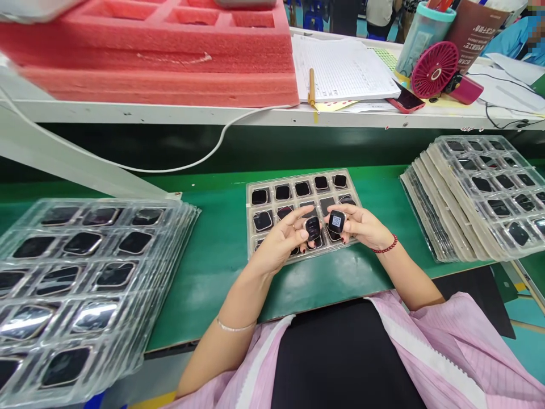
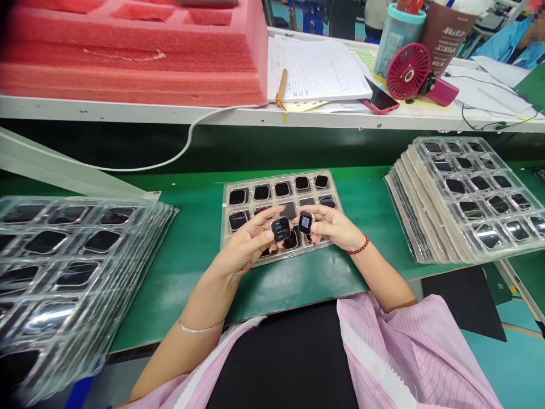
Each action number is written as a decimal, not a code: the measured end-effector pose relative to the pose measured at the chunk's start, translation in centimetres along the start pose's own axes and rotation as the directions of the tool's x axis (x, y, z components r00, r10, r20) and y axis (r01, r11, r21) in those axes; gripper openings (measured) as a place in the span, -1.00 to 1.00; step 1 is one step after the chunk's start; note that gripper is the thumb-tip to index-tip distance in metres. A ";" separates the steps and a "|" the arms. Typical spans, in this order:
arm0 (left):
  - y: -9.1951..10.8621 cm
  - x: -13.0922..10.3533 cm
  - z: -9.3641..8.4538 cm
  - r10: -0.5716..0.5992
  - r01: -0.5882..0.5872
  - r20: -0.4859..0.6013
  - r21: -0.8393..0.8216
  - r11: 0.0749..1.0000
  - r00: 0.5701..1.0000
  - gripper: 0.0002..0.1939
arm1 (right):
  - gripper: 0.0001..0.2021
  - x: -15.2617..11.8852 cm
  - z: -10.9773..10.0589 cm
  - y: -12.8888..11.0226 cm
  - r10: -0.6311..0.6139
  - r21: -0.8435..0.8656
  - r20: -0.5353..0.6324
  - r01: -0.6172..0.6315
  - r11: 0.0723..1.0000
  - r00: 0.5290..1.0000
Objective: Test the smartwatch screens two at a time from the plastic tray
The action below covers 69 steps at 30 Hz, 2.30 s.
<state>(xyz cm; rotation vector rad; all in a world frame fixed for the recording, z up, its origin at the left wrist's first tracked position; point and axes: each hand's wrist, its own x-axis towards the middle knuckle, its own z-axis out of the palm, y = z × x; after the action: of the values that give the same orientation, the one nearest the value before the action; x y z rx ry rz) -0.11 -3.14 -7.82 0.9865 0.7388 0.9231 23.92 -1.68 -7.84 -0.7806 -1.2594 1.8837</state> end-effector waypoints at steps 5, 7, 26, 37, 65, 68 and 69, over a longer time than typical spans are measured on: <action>-0.3 0.0 0.0 -0.007 0.007 0.019 0.021 1.000 1.000 -0.42 | -0.46 0.3 0.3 0.4 0.015 0.012 -0.005 -0.015 1.000 1.000; -0.4 0.1 -0.1 -0.011 0.011 0.019 0.020 1.000 1.000 -0.43 | -0.45 0.3 0.4 0.4 0.019 0.006 -0.013 -0.019 1.000 1.000; -0.3 0.3 -0.2 -0.115 0.115 -0.013 0.025 0.993 0.993 -0.46 | -0.40 1.0 -0.1 1.6 -0.007 -0.025 0.033 0.008 1.000 0.999; -0.4 0.3 -0.4 -0.117 0.120 -0.061 0.045 0.992 0.991 -0.49 | -0.48 1.1 0.3 2.1 -0.035 -0.039 -0.005 0.035 0.999 0.999; 1.1 7.6 -0.4 0.308 0.091 -0.185 0.951 0.297 0.933 -0.86 | -0.84 6.7 -2.5 -1.1 -0.363 -0.979 -0.159 -0.100 0.176 0.918; 1.8 4.6 -1.8 0.324 0.075 -0.099 0.994 0.085 0.941 -0.72 | -0.79 5.7 -3.7 -1.5 -0.406 -0.988 -0.154 -0.129 0.088 0.901; 2.1 3.0 -2.6 0.328 0.063 -0.072 0.997 0.037 0.942 -0.74 | -0.82 5.2 -4.2 -1.7 -0.425 -0.987 -0.162 -0.149 0.063 0.890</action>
<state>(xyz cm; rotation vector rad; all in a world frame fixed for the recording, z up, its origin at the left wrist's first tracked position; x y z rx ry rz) -1.63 1.05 -7.23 2.2891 1.7097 0.5743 24.82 5.10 -8.09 -1.5589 -2.1795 0.2174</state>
